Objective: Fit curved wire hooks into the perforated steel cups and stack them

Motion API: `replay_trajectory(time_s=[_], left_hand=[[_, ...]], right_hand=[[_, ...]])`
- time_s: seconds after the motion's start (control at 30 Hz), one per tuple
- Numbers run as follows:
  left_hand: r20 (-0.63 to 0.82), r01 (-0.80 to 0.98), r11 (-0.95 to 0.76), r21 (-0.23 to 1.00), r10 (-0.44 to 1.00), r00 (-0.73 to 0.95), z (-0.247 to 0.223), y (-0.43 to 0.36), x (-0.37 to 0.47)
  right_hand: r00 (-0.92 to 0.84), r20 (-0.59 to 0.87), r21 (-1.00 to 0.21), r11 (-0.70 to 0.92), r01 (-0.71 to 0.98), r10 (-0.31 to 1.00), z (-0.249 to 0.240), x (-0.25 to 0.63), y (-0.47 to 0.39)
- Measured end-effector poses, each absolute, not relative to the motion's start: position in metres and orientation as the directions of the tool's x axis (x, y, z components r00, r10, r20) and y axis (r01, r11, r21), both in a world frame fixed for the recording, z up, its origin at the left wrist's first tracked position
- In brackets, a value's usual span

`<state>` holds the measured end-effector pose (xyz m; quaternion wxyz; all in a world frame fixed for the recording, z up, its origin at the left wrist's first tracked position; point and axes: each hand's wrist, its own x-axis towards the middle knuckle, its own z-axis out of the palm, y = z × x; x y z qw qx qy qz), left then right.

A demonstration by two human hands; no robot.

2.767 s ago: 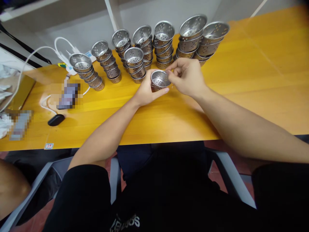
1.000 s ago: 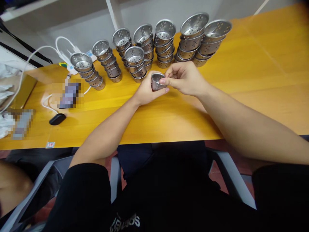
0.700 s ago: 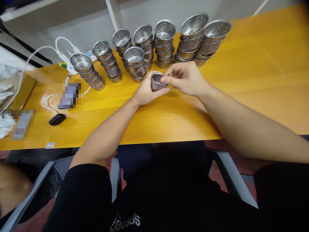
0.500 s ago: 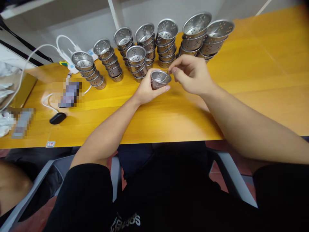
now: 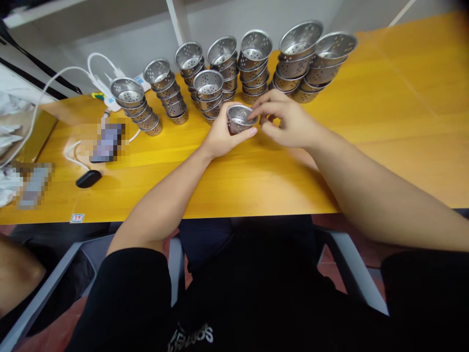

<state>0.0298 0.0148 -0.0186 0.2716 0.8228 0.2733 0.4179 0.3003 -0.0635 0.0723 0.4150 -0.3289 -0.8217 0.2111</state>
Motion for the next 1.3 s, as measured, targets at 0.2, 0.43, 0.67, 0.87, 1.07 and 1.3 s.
replay_trajectory(time_s=[0.2, 0.43, 0.67, 0.87, 1.07, 1.3], left_hand=[[0.567, 0.193, -0.728, 0.658, 0.648, 0.508, -0.021, 0.016, 0.028], [0.54, 0.206, -0.724, 0.658, 0.645, 0.541, -0.018, 0.015, 0.025], [0.529, 0.195, -0.7, 0.687, 0.665, 0.528, -0.013, 0.013, 0.027], [0.498, 0.229, -0.68, 0.696, 0.688, 0.529, -0.003, 0.004, 0.023], [0.466, 0.246, -0.649, 0.719, 0.714, 0.522, 0.007, -0.01, 0.022], [0.296, 0.273, -0.482, 0.832, 0.804, 0.515, 0.003, -0.007, 0.022]], right_hand=[[-0.462, 0.418, -0.701, 0.601, 0.384, 0.782, 0.067, 0.294, -0.066], [-0.506, 0.425, -0.688, 0.632, 0.358, 0.75, 0.058, 0.296, -0.061], [-0.484, 0.439, -0.681, 0.632, 0.37, 0.757, 0.064, 0.298, -0.063], [-0.47, 0.437, -0.661, 0.628, 0.41, 0.767, 0.072, 0.301, -0.065], [-0.477, 0.377, -0.685, 0.586, 0.434, 0.794, 0.076, 0.311, -0.065], [-0.351, 0.393, -0.562, 0.524, 0.639, 0.85, 0.073, 0.336, -0.048]])
